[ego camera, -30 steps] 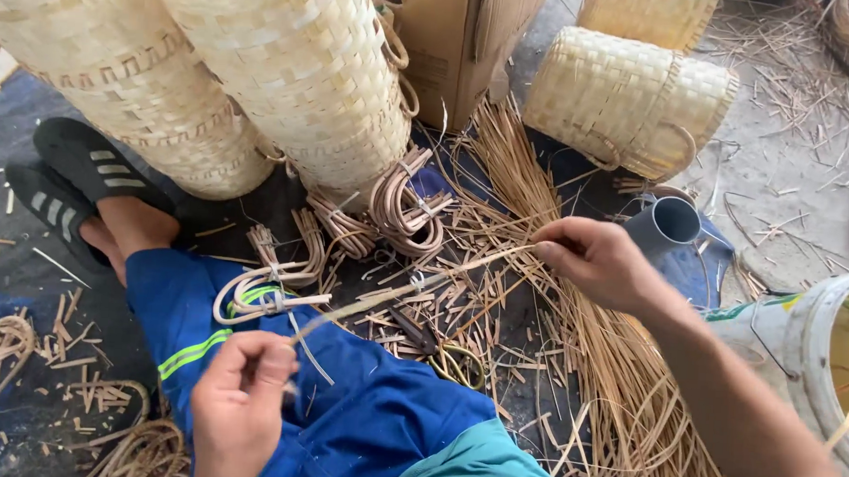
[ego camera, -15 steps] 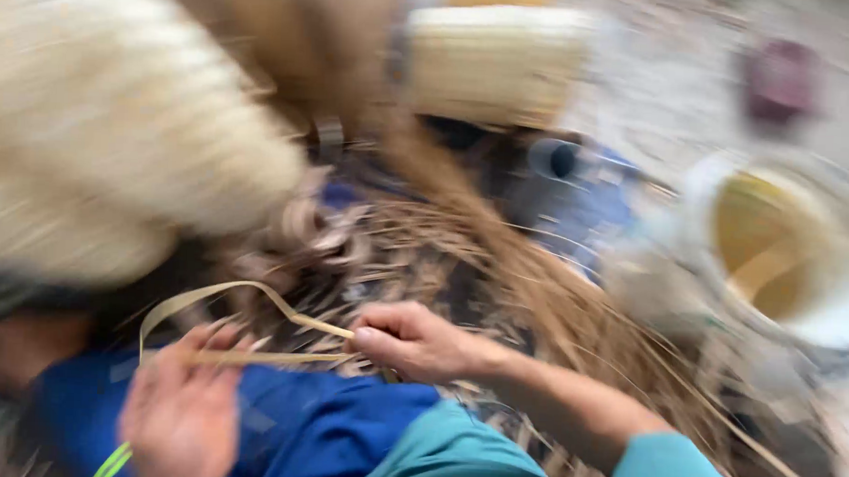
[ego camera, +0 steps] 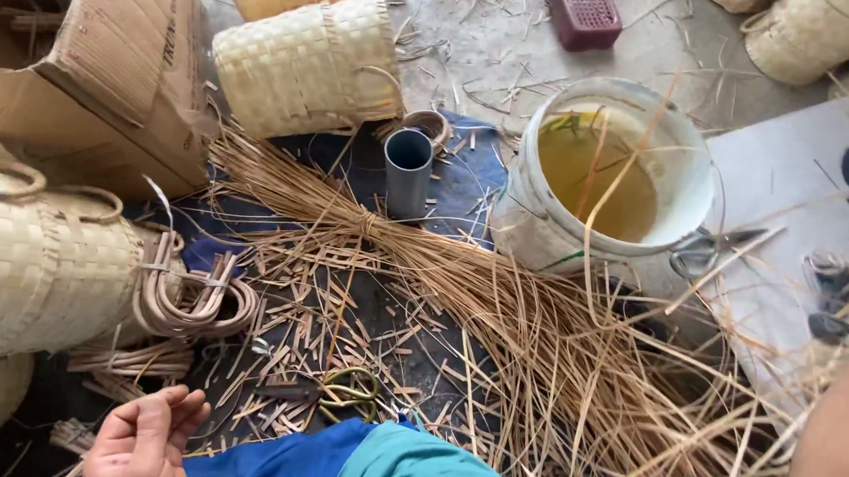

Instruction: Assembling and weaving bamboo furniture components, specifically constructing handles using rattan strips, wooden dowels, and adhesive.

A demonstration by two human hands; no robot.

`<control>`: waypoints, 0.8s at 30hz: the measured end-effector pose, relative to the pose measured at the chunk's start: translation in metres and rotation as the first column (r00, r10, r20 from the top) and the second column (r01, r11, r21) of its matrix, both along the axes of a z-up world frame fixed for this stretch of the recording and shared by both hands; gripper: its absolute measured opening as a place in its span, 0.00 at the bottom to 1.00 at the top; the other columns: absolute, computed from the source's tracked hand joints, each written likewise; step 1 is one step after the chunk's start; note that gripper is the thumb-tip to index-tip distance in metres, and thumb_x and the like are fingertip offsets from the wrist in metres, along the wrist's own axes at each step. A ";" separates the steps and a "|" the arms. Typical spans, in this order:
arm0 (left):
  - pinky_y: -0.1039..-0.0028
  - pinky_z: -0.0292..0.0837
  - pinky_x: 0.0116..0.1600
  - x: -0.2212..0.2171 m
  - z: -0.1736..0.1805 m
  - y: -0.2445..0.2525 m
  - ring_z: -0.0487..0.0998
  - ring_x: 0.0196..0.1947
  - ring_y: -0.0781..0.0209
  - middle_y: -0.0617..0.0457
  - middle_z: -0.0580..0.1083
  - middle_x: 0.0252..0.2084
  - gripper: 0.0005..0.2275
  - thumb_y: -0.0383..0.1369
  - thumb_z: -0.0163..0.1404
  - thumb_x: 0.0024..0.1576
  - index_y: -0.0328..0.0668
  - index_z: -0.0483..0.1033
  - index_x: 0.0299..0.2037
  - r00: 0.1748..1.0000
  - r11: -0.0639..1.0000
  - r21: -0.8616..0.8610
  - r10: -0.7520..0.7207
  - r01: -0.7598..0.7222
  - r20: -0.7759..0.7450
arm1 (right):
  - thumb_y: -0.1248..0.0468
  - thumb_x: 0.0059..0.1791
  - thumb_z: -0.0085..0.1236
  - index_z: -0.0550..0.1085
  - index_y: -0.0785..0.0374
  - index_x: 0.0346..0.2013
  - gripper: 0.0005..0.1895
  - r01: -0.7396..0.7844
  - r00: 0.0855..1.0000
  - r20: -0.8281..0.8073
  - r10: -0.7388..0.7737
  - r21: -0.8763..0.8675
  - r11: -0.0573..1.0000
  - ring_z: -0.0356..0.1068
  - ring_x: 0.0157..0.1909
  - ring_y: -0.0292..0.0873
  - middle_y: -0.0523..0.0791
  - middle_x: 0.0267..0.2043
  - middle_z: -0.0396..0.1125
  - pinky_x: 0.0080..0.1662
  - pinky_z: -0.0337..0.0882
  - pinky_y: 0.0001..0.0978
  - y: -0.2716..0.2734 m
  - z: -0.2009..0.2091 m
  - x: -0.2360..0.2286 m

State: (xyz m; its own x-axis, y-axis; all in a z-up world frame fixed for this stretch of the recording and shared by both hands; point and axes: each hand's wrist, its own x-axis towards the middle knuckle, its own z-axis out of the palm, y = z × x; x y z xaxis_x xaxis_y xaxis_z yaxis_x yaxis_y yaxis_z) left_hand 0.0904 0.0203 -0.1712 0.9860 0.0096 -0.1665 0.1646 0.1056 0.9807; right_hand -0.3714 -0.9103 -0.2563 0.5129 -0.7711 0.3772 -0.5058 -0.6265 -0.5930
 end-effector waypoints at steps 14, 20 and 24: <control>0.48 0.78 0.53 -0.019 -0.065 0.082 0.80 0.45 0.46 0.34 0.74 0.47 0.12 0.33 0.45 0.71 0.26 0.67 0.50 0.999 0.998 0.063 0.017 -0.014 -0.042 | 0.51 0.45 0.66 0.78 0.66 0.51 0.27 -0.101 0.833 -0.473 0.288 0.382 0.919 0.78 0.47 0.51 0.52 0.44 0.77 0.50 0.75 0.42 0.313 0.126 0.286; 0.50 0.79 0.51 -0.048 -0.032 0.028 0.81 0.45 0.45 0.32 0.76 0.47 0.14 0.35 0.46 0.68 0.24 0.69 0.51 0.996 0.993 0.110 -0.038 0.046 -0.080 | 0.66 0.52 0.60 0.77 0.64 0.40 0.05 -0.415 0.907 0.150 0.394 0.165 0.895 0.73 0.32 0.39 0.47 0.35 0.73 0.33 0.75 0.27 0.463 0.168 0.317; 0.60 0.83 0.45 -0.063 0.018 -0.048 0.86 0.41 0.49 0.37 0.82 0.44 0.18 0.37 0.45 0.61 0.27 0.78 0.50 0.904 0.942 0.072 -0.290 0.327 -0.313 | 0.67 0.47 0.65 0.75 0.64 0.42 0.11 -0.863 0.502 0.236 0.832 0.202 0.463 0.75 0.34 0.45 0.48 0.35 0.74 0.35 0.76 0.35 0.590 0.184 0.328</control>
